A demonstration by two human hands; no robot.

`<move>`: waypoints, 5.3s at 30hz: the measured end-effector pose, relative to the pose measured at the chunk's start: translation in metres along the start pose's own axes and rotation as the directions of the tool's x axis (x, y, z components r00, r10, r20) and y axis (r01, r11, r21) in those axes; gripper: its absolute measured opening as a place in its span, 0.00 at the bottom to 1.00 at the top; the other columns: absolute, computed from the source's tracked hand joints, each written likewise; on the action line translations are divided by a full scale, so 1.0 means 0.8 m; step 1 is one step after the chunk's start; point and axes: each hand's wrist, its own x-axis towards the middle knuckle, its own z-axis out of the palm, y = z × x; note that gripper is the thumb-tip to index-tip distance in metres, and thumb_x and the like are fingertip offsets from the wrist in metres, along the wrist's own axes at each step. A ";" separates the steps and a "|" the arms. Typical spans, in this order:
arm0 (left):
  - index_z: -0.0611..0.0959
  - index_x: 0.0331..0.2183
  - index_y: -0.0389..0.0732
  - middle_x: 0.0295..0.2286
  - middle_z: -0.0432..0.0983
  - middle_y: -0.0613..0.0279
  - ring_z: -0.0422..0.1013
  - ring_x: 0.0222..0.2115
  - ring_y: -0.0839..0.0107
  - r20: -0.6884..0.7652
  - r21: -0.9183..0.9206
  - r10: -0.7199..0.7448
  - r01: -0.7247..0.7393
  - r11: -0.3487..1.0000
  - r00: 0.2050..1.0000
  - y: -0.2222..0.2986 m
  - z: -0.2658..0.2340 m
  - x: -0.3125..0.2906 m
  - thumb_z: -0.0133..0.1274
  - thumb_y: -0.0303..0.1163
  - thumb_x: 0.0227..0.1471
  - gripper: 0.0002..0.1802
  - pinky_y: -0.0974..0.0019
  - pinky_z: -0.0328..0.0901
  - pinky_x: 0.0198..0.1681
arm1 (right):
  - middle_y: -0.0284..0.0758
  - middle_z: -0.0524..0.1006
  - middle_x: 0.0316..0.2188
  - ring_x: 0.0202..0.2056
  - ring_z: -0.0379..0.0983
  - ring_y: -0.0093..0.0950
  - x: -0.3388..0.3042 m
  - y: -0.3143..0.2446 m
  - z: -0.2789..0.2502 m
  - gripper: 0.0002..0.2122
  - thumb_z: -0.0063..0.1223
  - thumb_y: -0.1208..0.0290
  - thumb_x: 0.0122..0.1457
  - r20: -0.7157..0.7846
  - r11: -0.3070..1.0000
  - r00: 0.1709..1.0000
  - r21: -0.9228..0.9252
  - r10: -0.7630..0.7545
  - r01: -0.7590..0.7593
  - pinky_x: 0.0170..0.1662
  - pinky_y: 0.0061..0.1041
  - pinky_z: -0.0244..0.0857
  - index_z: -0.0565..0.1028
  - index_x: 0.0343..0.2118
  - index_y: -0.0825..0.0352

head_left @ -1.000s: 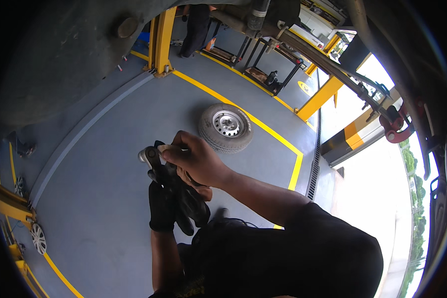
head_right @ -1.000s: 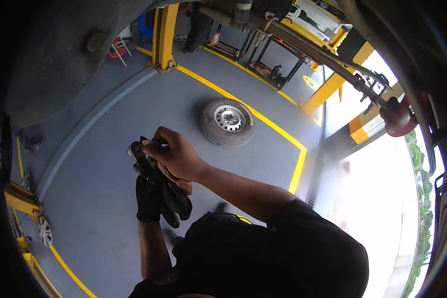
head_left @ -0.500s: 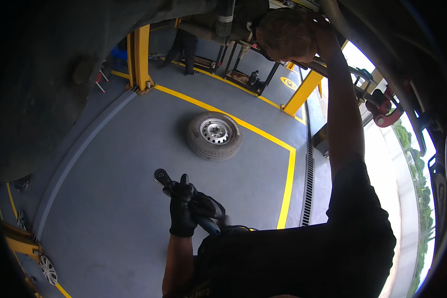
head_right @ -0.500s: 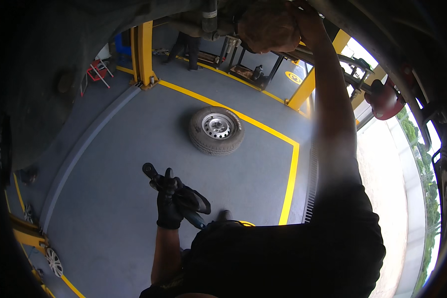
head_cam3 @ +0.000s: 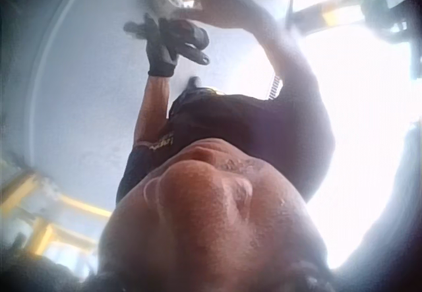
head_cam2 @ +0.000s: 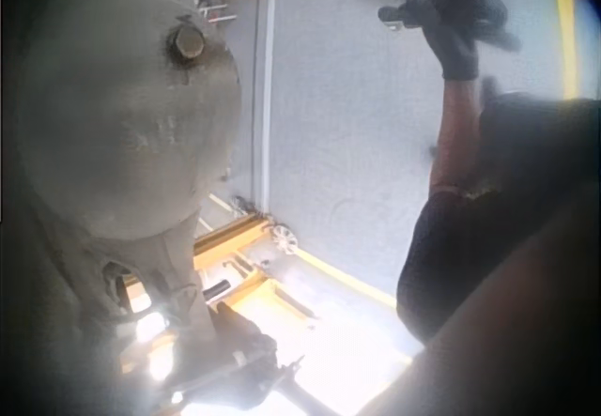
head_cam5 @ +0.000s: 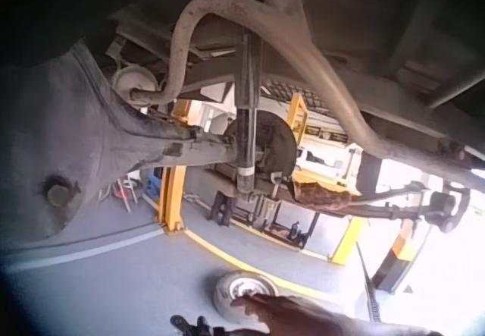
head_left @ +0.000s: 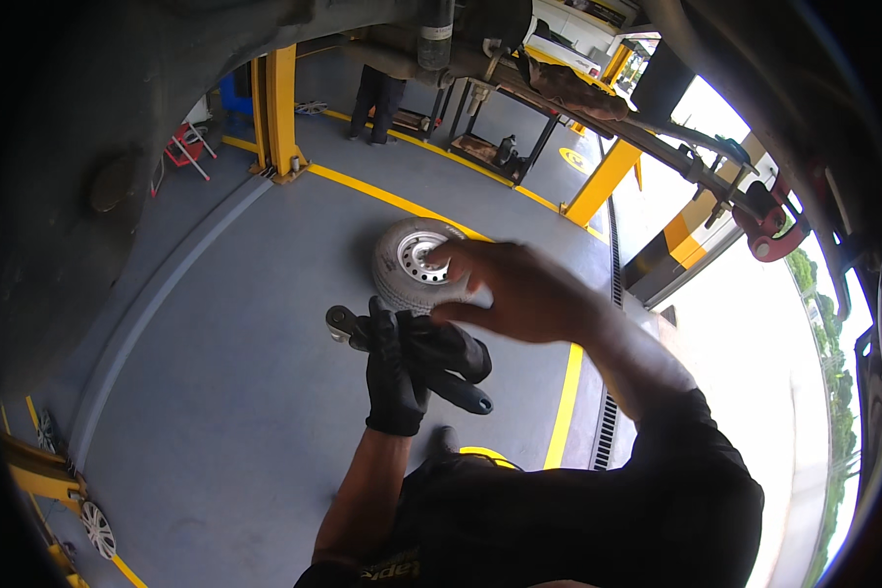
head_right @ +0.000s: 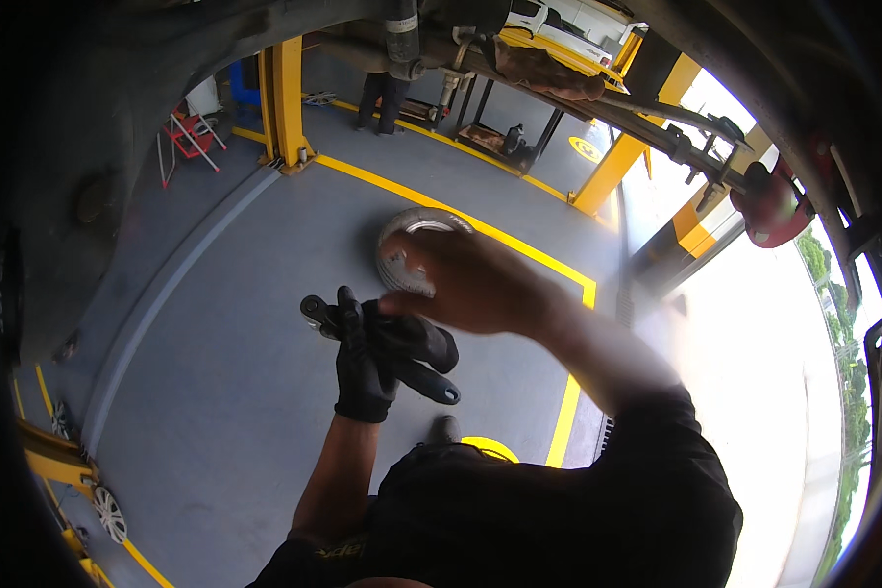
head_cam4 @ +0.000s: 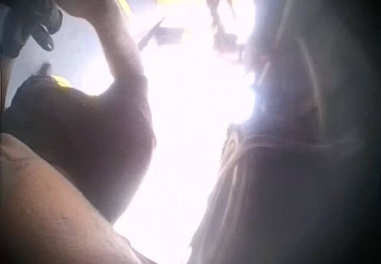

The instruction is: The person works under a lifted vehicle, using a ratchet and socket to loosen and remove bolts from the suspension area. They retrieve tools from a toolbox, wipe components with a cloth, and apply lubricant spray to the undercarriage.

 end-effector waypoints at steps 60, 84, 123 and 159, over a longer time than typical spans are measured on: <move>0.81 0.45 0.44 0.35 0.81 0.60 0.77 0.28 0.71 0.077 -0.318 0.797 -0.742 0.590 0.600 0.227 0.203 0.019 0.50 0.39 0.66 0.12 0.72 0.74 0.31 | 0.37 0.82 0.37 0.43 0.79 0.27 0.072 -0.098 -0.182 0.16 0.51 0.61 0.70 -0.390 0.965 0.899 0.078 -0.201 0.249 0.53 0.29 0.69 0.79 0.50 0.67; 0.72 0.58 0.29 0.45 0.79 0.57 0.73 0.30 0.77 0.022 0.635 0.863 -0.674 0.378 0.504 0.197 0.133 -0.022 0.51 0.26 0.62 0.25 0.75 0.69 0.33 | 0.33 0.79 0.20 0.25 0.77 0.20 0.150 -0.193 -0.037 0.16 0.65 0.59 0.62 -0.701 0.926 0.700 0.160 -0.137 0.342 0.31 0.21 0.66 0.77 0.33 0.70; 0.77 0.39 0.41 0.30 0.70 0.67 0.57 0.18 0.83 -0.103 0.100 0.438 -0.429 0.898 0.893 0.236 0.128 -0.083 0.46 0.42 0.69 0.14 0.78 0.53 0.18 | 0.36 0.80 0.23 0.23 0.76 0.21 0.153 -0.238 -0.001 0.12 0.65 0.72 0.58 -0.775 0.851 0.619 0.405 0.127 0.333 0.28 0.25 0.68 0.73 0.41 0.69; 0.79 0.44 0.46 0.35 0.77 0.64 0.58 0.17 0.83 -0.362 -0.007 0.229 -0.249 0.969 0.904 0.194 0.061 -0.112 0.52 0.43 0.67 0.12 0.77 0.55 0.20 | 0.34 0.82 0.39 0.38 0.82 0.22 0.158 -0.209 -0.008 0.13 0.66 0.85 0.55 -0.850 0.888 0.521 0.176 -0.080 0.424 0.45 0.23 0.77 0.80 0.44 0.71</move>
